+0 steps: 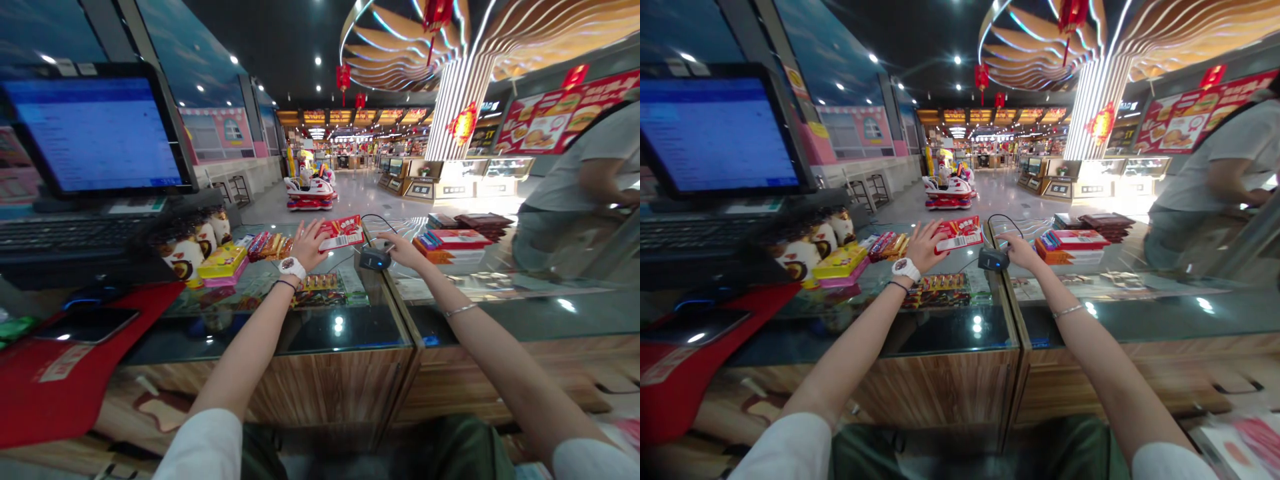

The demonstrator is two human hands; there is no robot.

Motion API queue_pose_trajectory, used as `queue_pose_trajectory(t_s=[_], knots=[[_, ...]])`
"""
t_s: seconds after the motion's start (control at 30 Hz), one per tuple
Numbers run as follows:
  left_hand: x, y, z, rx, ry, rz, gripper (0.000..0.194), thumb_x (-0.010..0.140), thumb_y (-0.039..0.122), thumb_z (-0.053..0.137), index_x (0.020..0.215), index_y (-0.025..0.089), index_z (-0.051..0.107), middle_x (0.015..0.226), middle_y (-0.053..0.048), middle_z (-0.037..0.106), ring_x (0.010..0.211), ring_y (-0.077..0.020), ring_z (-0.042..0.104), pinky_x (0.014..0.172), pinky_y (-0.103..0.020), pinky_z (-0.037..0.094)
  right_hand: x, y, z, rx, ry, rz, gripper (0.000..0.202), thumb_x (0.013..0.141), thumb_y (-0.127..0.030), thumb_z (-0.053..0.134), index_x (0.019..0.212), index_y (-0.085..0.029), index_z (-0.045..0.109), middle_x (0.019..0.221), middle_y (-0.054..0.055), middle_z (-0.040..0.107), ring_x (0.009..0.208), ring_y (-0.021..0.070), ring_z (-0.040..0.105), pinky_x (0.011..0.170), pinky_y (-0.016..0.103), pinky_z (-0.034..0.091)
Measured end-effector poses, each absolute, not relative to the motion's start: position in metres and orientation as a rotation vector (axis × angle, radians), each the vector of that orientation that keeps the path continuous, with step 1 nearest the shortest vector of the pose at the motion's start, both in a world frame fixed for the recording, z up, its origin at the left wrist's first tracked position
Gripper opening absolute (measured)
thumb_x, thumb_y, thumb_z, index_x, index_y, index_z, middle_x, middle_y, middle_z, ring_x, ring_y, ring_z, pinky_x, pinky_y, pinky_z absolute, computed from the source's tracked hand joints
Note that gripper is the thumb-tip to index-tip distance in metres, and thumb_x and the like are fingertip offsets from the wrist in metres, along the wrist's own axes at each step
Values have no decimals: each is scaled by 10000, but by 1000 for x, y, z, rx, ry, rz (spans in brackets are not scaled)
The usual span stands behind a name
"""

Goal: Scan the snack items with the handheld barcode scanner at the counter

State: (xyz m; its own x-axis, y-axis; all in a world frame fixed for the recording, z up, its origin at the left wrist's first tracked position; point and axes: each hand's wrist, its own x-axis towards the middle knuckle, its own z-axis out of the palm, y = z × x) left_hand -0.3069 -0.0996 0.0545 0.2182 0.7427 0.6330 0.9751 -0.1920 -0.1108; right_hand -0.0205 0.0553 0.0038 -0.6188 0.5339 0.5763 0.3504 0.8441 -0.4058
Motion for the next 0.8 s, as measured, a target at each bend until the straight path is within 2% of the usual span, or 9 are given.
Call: queue_pose_trajectory(t_s=[0.13, 0.23, 0.33, 0.5, 0.6, 0.8], knots=[[-300, -102, 53, -2032, -1582, -621, 333, 818, 291, 656, 1146, 233, 654, 1563, -93, 432, 1464, -299, 369, 1250, -563, 190, -27, 33, 22, -491, -2229, 222, 761, 738, -79, 544, 1473, -247, 443, 1591, 92, 379, 1477, 256, 344, 1223, 502, 276], [-294, -107, 54, -2054, -1566, -624, 338, 807, 296, 668, 1139, 234, 655, 1546, -85, 456, 1454, -298, 383, 1248, -563, 195, -33, 16, 33, -463, -2240, 148, 726, 800, -214, 642, 1486, -267, 412, 1624, 98, 302, 1509, 287, 266, 1229, 523, 246], [-290, -119, 58, -2064, -1574, -660, 373, 772, 289, 701, 1137, 227, 653, 1529, -94, 476, 1427, -299, 418, 1245, -550, 208, -40, 4, 37, -437, -2305, 77, 779, 783, -324, 735, 1486, -275, 403, 1633, 112, 270, 1521, 342, 207, 1210, 568, 254], [-297, -149, 62, -2105, -1598, -667, 336, 758, 292, 711, 1080, 215, 657, 1505, -102, 501, 1414, -289, 434, 1237, -534, 223, -54, -7, 36, -387, -2356, -35, 642, 821, -312, 687, 1425, -255, 478, 1553, 138, 380, 1464, 333, 329, 1174, 565, 315], [-311, -168, 62, -2144, -1635, -619, 343, 740, 297, 731, 1064, 209, 660, 1484, -111, 518, 1396, -291, 455, 1236, -528, 213, -64, -16, 36, -359, -2401, -97, 574, 832, -389, 702, 1361, -234, 543, 1469, 149, 462, 1389, 329, 426, 1157, 554, 340], [-349, -201, 53, -2256, -1802, -458, 479, 721, 324, 736, 1175, 227, 620, 1465, -102, 538, 1361, -270, 498, 1228, -531, 197, -100, -40, 30, -276, -2590, -88, 684, 786, -566, 745, 1361, -242, 564, 1365, 153, 544, 1243, 338, 543, 1100, 550, 392]])
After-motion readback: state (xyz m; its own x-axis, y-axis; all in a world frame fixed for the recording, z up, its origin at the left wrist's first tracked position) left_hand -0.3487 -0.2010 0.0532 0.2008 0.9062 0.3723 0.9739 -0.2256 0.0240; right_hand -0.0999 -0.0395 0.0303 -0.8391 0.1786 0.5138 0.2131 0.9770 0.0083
